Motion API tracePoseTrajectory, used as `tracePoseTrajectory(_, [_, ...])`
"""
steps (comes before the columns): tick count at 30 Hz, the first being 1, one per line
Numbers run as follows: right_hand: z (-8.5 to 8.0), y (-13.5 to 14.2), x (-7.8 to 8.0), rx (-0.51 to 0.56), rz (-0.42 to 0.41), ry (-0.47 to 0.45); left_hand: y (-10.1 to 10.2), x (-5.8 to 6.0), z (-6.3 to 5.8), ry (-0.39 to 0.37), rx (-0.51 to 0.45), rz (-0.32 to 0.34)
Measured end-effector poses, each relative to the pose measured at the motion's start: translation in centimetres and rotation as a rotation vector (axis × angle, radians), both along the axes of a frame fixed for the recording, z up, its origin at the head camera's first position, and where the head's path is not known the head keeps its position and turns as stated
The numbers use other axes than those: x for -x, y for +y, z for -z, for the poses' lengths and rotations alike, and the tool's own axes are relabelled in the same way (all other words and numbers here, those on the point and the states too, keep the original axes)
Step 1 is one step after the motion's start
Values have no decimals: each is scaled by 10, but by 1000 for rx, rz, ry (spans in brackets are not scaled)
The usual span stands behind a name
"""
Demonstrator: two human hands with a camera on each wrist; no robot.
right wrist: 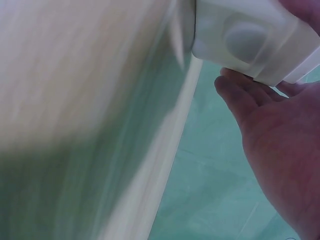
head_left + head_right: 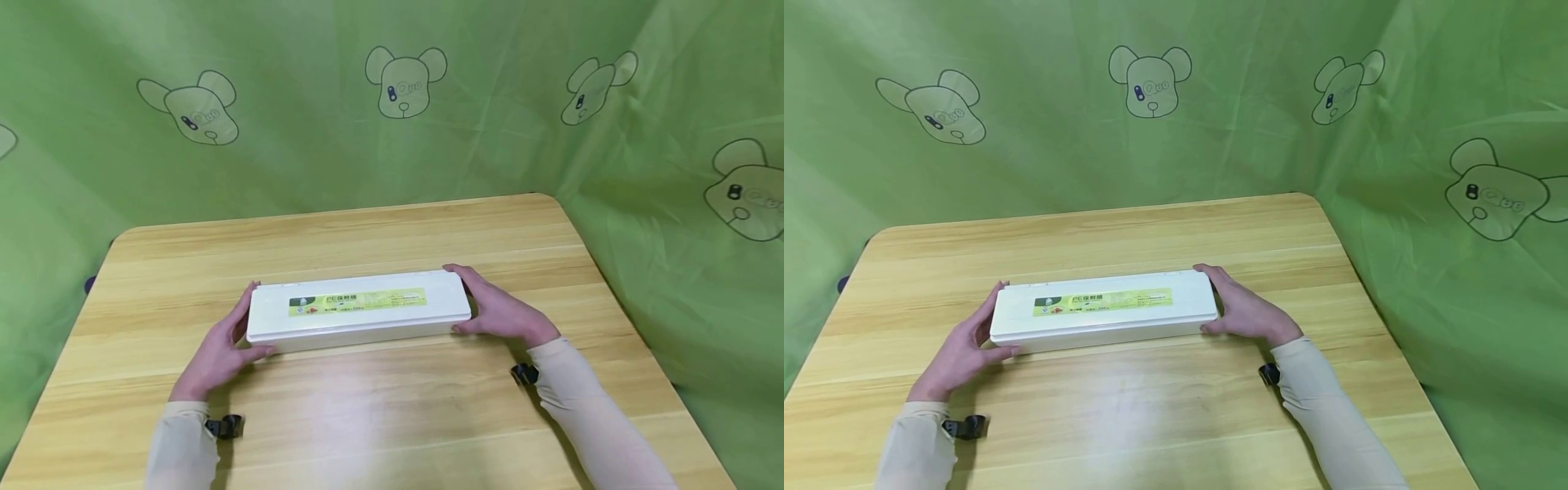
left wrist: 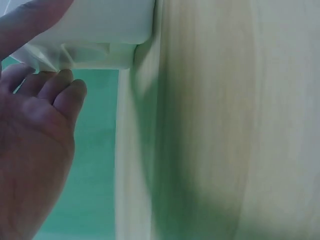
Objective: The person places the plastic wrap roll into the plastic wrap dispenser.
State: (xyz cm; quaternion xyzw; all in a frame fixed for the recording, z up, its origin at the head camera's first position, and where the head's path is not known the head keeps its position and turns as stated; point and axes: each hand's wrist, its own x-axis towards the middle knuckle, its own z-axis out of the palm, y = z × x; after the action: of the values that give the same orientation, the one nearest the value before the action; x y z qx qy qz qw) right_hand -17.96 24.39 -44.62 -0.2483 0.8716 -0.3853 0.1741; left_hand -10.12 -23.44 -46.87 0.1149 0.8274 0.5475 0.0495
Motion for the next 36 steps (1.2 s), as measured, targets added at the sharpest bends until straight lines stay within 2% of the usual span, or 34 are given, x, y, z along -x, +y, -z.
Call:
tracePoseTrajectory(6, [0, 0, 1, -8, -13, 18, -1, 0, 2, -3, 11, -40])
tracePoseTrajectory(11, [0, 1, 1, -10, -15, 25, -1, 1, 2, -4, 3, -26])
tracePoseTrajectory(16, [0, 1, -1, -6, -17, 28, -1, 3, 2, -40, -78, -8])
tracePoseTrajectory(21, [0, 1, 0, -12, -22, 38, 0, 5, 2, -51, -176, -18])
tracePoseTrajectory(29, [1, 1, 1, -17, -23, 47, 2, 6, 2, -81, -226, 0])
tracePoseTrajectory(36, [1, 2, 0, -5, -16, 40, 4, 6, 5, -86, -314, -12])
